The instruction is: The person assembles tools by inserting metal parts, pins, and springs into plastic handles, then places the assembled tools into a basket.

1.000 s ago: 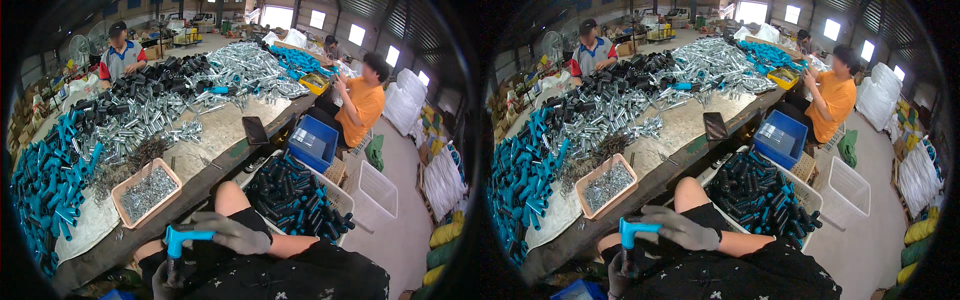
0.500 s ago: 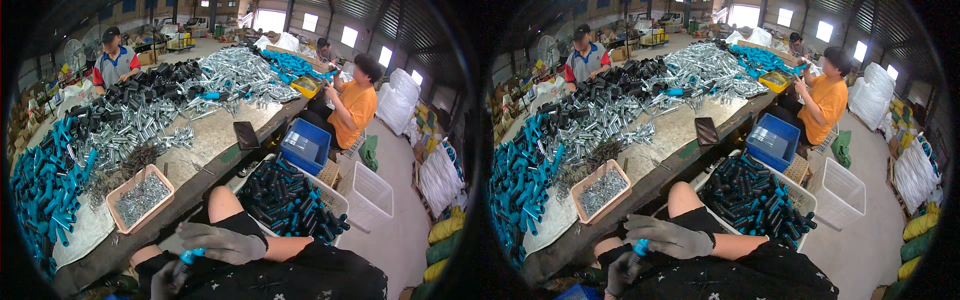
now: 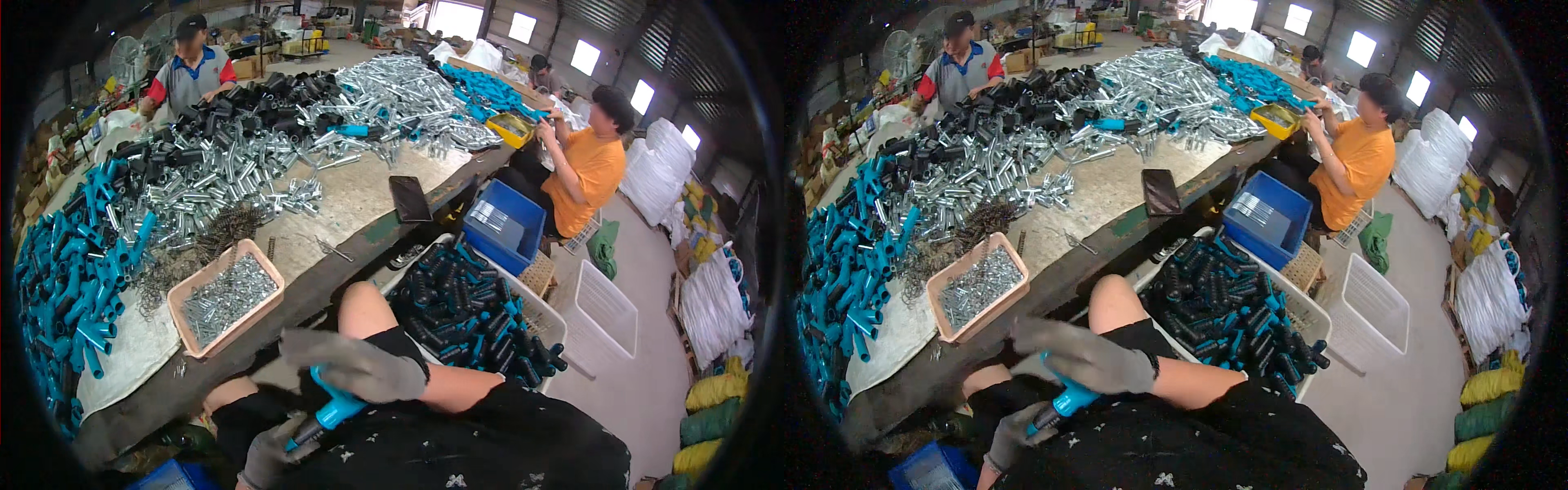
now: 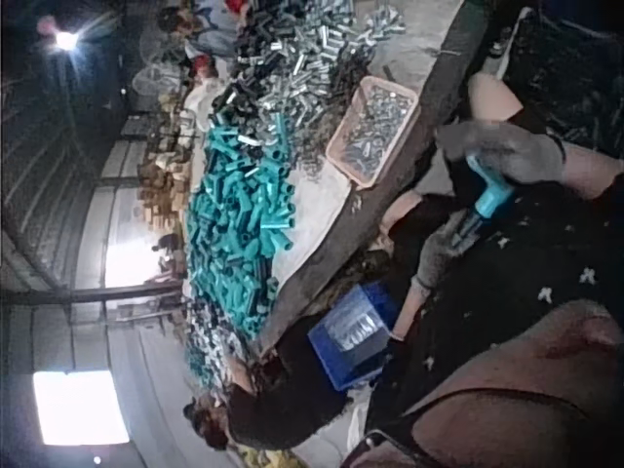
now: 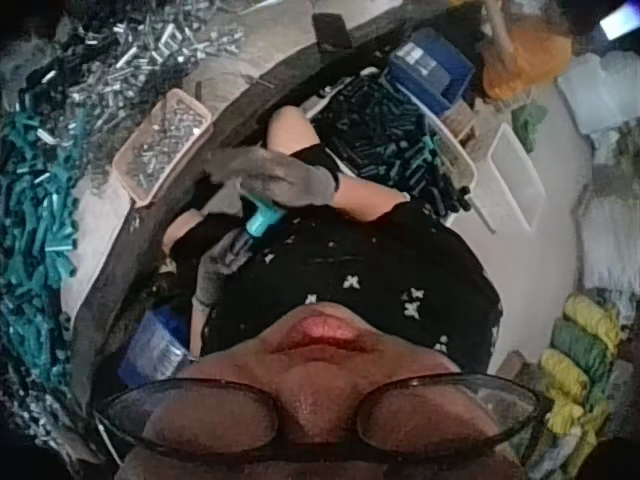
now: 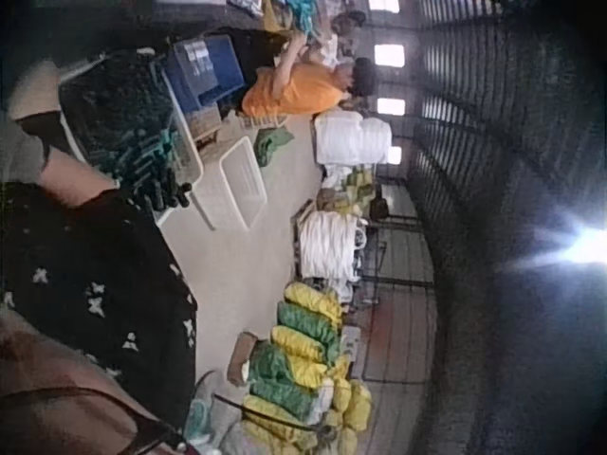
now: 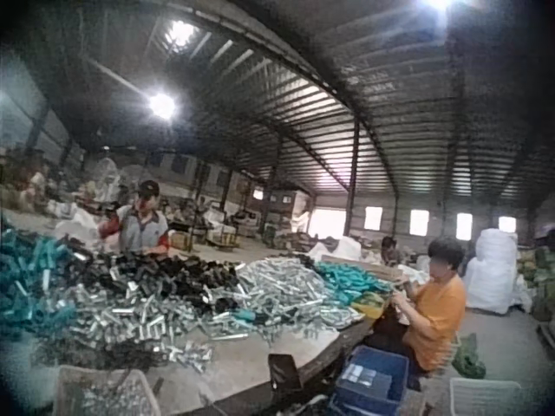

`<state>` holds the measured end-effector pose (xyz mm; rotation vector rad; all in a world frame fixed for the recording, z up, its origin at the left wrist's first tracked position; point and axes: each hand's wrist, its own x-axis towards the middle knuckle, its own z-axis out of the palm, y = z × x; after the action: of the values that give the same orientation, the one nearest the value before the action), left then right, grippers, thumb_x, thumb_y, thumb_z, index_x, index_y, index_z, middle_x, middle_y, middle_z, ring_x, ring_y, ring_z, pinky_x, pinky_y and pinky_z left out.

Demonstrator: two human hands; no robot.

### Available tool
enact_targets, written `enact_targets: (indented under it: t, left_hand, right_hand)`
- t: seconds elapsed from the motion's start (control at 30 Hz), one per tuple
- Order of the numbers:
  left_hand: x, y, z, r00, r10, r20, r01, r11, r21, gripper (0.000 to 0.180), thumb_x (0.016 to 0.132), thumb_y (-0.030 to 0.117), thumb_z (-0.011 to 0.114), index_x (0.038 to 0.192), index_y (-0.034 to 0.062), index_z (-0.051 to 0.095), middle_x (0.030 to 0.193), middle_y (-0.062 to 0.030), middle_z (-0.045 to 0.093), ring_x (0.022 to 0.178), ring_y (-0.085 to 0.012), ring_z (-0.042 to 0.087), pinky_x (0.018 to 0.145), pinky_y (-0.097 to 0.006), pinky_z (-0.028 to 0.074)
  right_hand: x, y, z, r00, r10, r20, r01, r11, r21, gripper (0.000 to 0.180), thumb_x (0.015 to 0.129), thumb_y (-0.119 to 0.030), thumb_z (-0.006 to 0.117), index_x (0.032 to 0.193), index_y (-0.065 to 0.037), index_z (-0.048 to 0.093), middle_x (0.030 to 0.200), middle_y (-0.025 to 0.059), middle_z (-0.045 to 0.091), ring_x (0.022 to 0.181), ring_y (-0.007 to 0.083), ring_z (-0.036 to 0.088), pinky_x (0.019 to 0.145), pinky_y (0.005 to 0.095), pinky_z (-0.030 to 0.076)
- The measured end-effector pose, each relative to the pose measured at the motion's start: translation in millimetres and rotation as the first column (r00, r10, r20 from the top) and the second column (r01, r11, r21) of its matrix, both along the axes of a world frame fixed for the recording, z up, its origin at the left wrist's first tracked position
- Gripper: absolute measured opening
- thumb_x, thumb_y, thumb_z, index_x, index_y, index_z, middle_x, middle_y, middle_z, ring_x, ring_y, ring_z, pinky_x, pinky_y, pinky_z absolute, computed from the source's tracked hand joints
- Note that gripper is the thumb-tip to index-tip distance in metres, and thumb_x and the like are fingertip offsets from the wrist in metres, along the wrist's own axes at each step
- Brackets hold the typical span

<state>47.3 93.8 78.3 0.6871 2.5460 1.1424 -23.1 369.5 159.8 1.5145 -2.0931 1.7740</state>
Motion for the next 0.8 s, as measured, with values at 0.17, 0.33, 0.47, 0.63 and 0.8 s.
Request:
enact_targets:
  t: [0.17,0.33,0.47,0.63,0.8]
  left_hand:
    - [3,-5,-14,0.952,0.109,0.287,-0.208,0.916,0.343,0.044,0.079,0.021,0.082,0.118,0.0059,0.067,0.098,-0.0127,0.071,0.086,-0.0180,0.068,0.076,-0.029,0.053]
    - [0,-11,-40,0.758,-0.038,0.651,-0.465,0.668,0.581,0.038,0.107,0.022,0.044,0.136,-0.0020,0.050,0.079,-0.0006,0.060,0.065,-0.0138,0.054,0.058,-0.025,0.044]
    - [9,-3,-26,0.882,-0.155,0.445,-0.113,0.847,0.519,0.053,0.105,0.026,0.049,0.147,-0.0034,0.039,0.130,-0.0145,0.057,0.112,-0.0222,0.061,0.084,-0.030,0.056]
    - [7,-8,-54,0.916,-0.050,0.398,-0.205,0.795,0.571,0.047,0.105,0.027,0.048,0.142,-0.0007,0.045,0.125,-0.0156,0.059,0.110,-0.0268,0.061,0.087,-0.036,0.056]
    - [-9,-8,-49,0.854,-0.015,0.520,-0.291,0.814,0.502,0.037,0.106,0.029,0.046,0.132,0.0040,0.053,0.119,-0.0126,0.061,0.106,-0.0251,0.060,0.087,-0.039,0.054]
  right_hand:
    - [-15,16,-46,0.908,-0.300,0.292,0.302,0.952,0.041,0.037,0.101,-0.005,0.047,0.136,-0.001,0.054,0.148,0.0191,0.046,0.146,0.0338,0.033,0.120,0.0431,0.024]
    - [11,-2,-15,1.000,0.014,0.008,-0.013,0.996,-0.090,0.037,0.101,-0.005,0.047,0.138,-0.001,0.052,0.146,0.0187,0.047,0.147,0.0338,0.031,0.121,0.0458,0.023]
    - [-6,-1,-13,0.973,-0.190,0.129,0.192,0.981,-0.002,0.034,0.102,-0.009,0.048,0.134,0.000,0.055,0.144,0.0172,0.050,0.141,0.0314,0.040,0.118,0.0407,0.029]
    - [-2,11,-41,0.835,-0.276,0.476,0.313,0.950,0.001,0.036,0.103,-0.011,0.046,0.136,0.001,0.053,0.147,0.0158,0.049,0.140,0.0277,0.042,0.117,0.0366,0.031]
    - [13,8,-21,0.976,-0.216,0.023,0.216,0.976,-0.011,0.048,0.102,-0.010,0.048,0.148,0.000,0.039,0.157,0.0199,0.033,0.148,0.0342,0.027,0.122,0.0441,0.020]
